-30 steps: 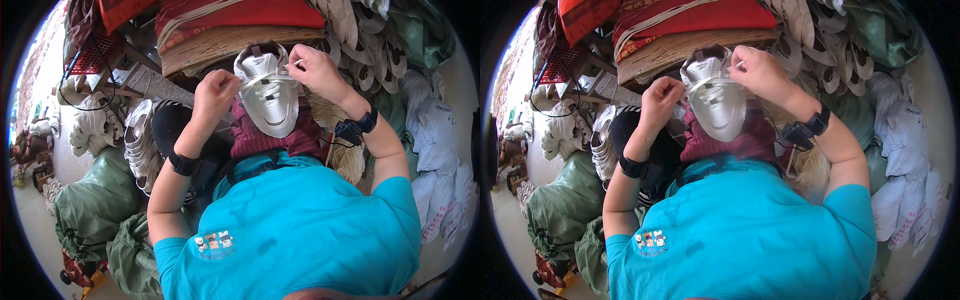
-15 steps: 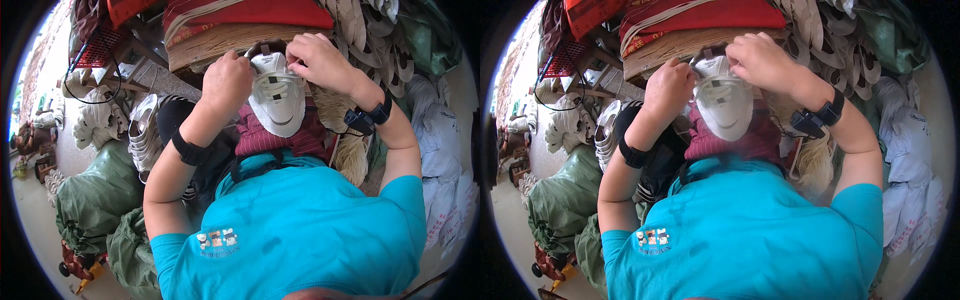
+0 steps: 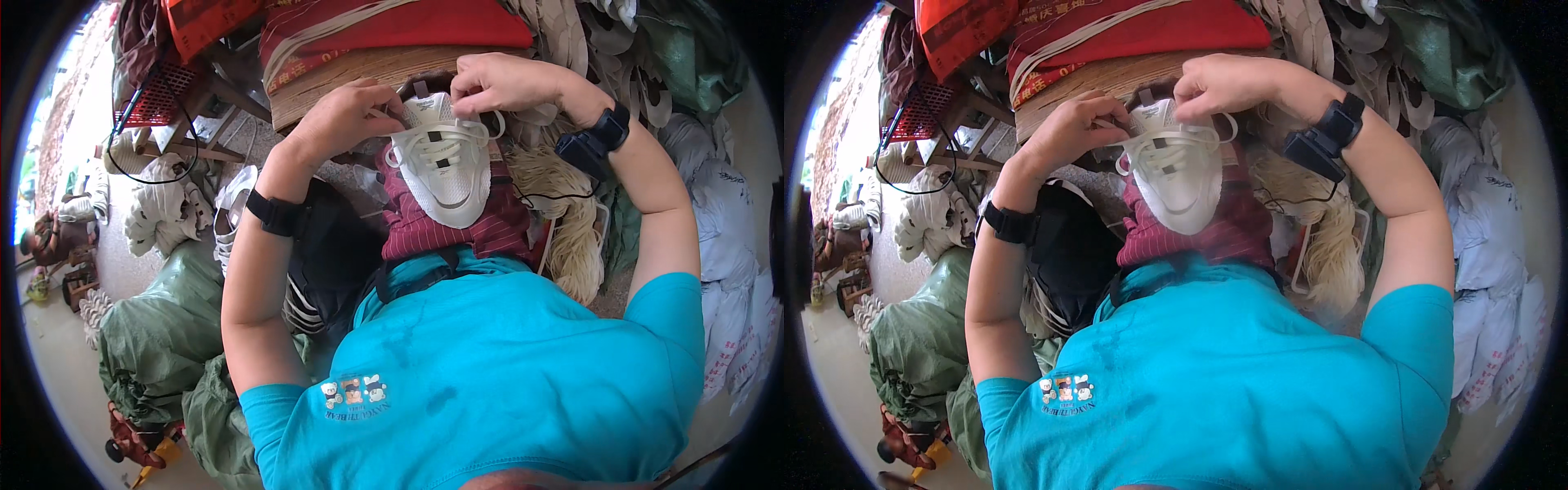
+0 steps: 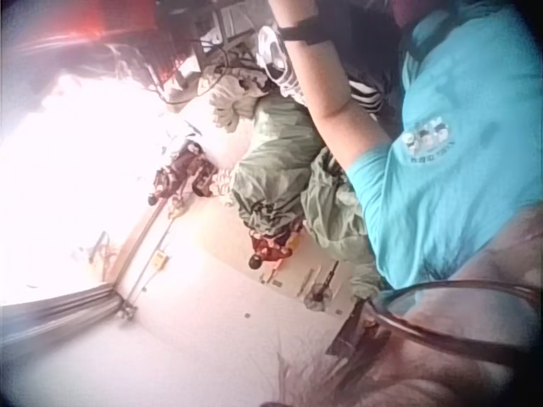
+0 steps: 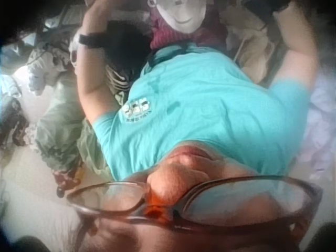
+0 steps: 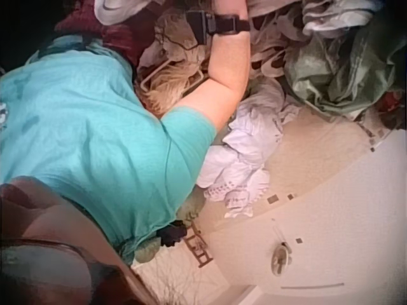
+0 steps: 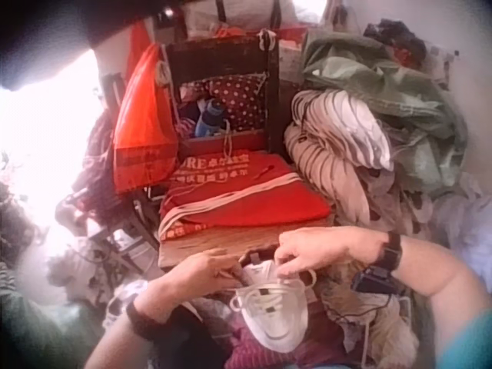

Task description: The person laces a white sneaker by threading a white lace through the eyelets. They pull the lace through each eyelet, adjust the tension, and tie the laces into a knot.

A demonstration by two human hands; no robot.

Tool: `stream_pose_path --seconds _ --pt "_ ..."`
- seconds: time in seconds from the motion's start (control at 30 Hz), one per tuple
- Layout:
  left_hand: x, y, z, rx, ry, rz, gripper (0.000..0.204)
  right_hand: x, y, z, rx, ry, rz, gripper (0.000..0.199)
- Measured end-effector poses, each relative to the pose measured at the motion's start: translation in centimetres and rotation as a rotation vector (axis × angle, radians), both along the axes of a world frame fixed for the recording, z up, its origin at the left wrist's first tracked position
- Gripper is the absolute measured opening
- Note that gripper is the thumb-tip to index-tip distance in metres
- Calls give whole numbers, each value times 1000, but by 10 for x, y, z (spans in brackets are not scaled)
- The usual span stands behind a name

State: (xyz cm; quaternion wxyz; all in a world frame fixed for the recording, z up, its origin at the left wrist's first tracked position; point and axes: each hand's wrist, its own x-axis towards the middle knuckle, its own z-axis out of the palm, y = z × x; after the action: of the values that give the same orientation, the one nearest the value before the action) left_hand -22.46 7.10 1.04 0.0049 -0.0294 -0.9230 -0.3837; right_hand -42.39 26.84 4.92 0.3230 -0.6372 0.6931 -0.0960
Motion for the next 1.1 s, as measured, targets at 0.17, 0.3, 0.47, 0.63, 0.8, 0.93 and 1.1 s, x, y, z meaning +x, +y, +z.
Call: stream_pose_path --seconds 0.17,0.3,0.47,0.63,0.8,0.93,1.1 --pt "-4 10 -10 -7 55 87 24 5 -2 -20 72 -209 -331 28" --pt "-11 28 -33 19 201 319 19 13 -3 -31 5 -295 -521 22" --pt "-10 59 7 384 304 394 15 35 -15 -25 -329 -416 -552 22" --pt "13 31 -7 582 278 538 20 32 -17 -33 -426 -812 -728 27" --pt "103 -41 -34 607 296 847 20 34 9 -64 -477 -163 -777 42" --pt "188 -85 -83 552 246 1137 19 46 20 -68 -210 -886 -942 41" --pt "290 -83 -184 568 108 1320 20 36 20 -72 -115 -965 -847 27"
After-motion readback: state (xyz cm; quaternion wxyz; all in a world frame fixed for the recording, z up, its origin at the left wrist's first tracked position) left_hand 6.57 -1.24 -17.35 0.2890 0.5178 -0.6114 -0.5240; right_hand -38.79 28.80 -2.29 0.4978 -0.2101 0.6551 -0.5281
